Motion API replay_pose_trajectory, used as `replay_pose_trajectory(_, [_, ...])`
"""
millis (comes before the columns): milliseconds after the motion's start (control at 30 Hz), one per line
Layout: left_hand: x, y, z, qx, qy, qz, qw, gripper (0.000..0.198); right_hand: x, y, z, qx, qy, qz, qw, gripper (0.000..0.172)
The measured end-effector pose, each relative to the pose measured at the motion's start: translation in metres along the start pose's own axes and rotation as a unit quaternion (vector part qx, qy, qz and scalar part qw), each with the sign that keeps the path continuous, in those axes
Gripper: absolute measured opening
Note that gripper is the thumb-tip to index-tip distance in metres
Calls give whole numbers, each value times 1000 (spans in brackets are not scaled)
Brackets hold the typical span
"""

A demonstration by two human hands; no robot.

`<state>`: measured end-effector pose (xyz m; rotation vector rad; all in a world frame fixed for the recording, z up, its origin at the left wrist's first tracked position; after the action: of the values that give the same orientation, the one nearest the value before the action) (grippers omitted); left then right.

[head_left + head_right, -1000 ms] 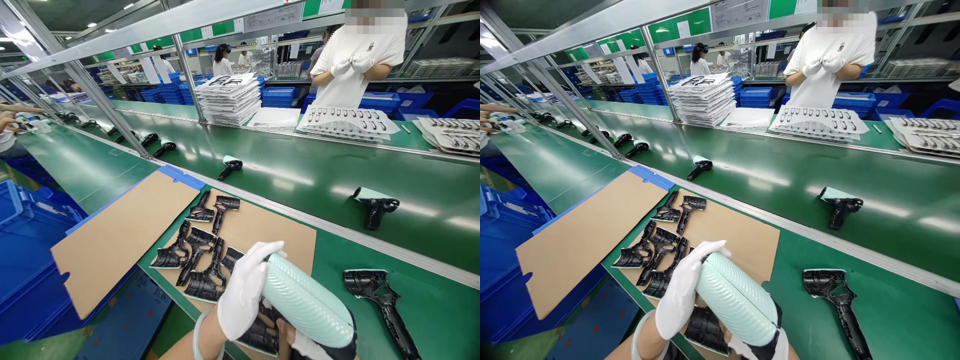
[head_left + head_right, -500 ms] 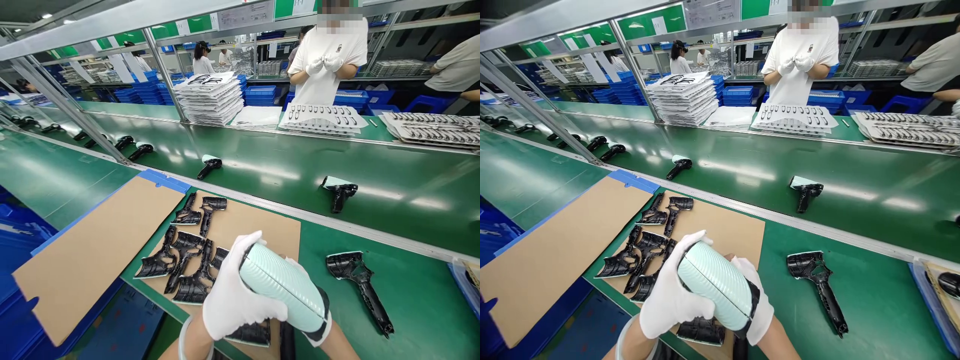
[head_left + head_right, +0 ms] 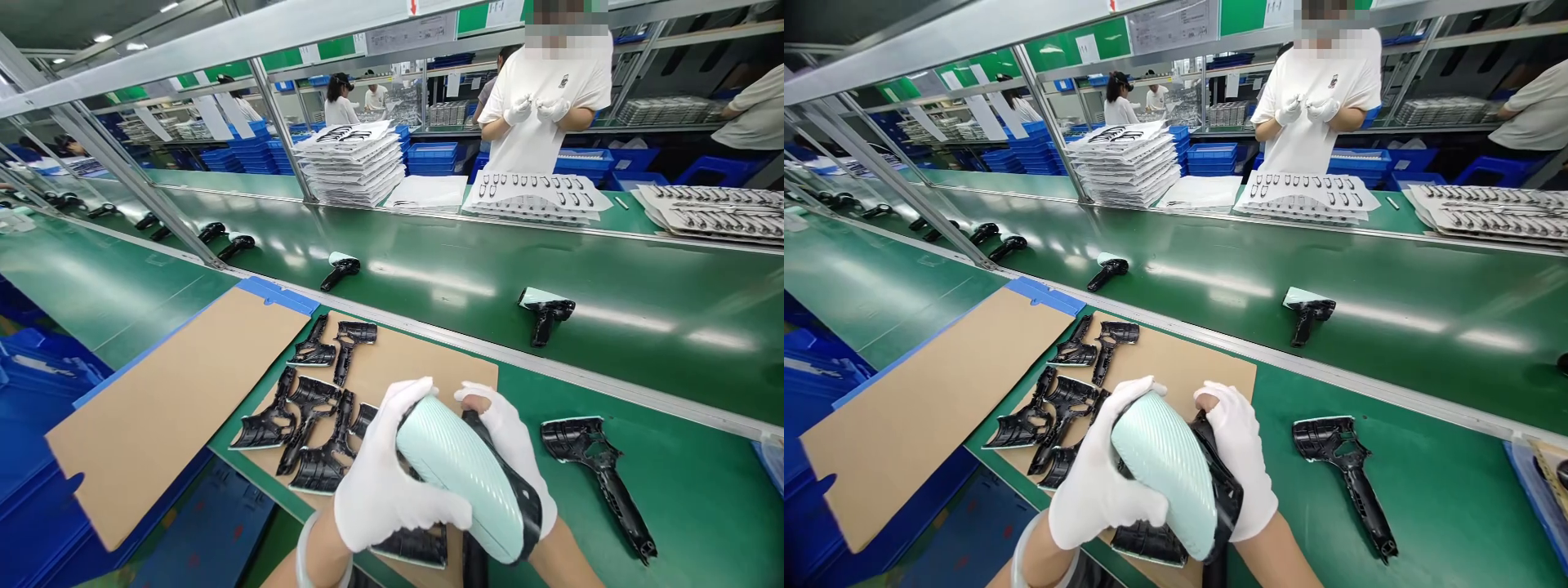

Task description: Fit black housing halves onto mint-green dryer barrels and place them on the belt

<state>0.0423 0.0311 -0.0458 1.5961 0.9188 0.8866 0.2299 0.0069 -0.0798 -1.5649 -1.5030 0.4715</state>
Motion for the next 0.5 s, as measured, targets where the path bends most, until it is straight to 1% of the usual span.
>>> replay_pose_trajectory(67, [1, 3, -1, 3, -6, -7, 1000, 113, 6, 3, -2, -62, 57, -52, 995, 25])
replay_pose_trajectory(133, [1, 5, -1, 0, -10, -15, 1000, 116, 12, 8, -2, -124, 100, -76, 984, 32])
replay_pose_trajectory(200, [1, 7, -2, -6, -13, -22, 1000, 117, 18, 11, -2, -174, 120, -82, 974, 35])
replay_pose_trajectory(267, [1, 8, -3, -8, -16, -31, 999, 117, 21, 8, -5, -207, 146, -107, 961, 33])
replay_pose_trajectory(333, [1, 9, -4, -10, -16, -42, 999, 118, 23, -3, -11, -231, 173, -152, 945, 27])
replay_pose_trajectory(400, [0, 11, -4, -13, -14, -55, 998, 119, 25, -20, -19, -264, 193, -200, 924, 21])
replay_pose_trajectory(467, [1, 13, -5, -13, -15, -64, 998, 118, 27, -40, -27, -303, 207, -241, 898, 15])
replay_pose_trajectory(500, [1, 14, -5, -11, -17, -66, 998, 117, 28, -50, -31, -323, 213, -272, 881, 14])
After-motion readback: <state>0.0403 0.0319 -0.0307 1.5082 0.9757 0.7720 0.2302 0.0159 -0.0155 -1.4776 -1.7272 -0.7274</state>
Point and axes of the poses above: each hand's wrist, its own x-axis towards the middle knuckle, its own z-axis out of the palm, y = z × x, the point moved 3 cm from there along x, towards the middle knuckle, and after that the axes turned 1 degree about -y, right-handed, at the moved point
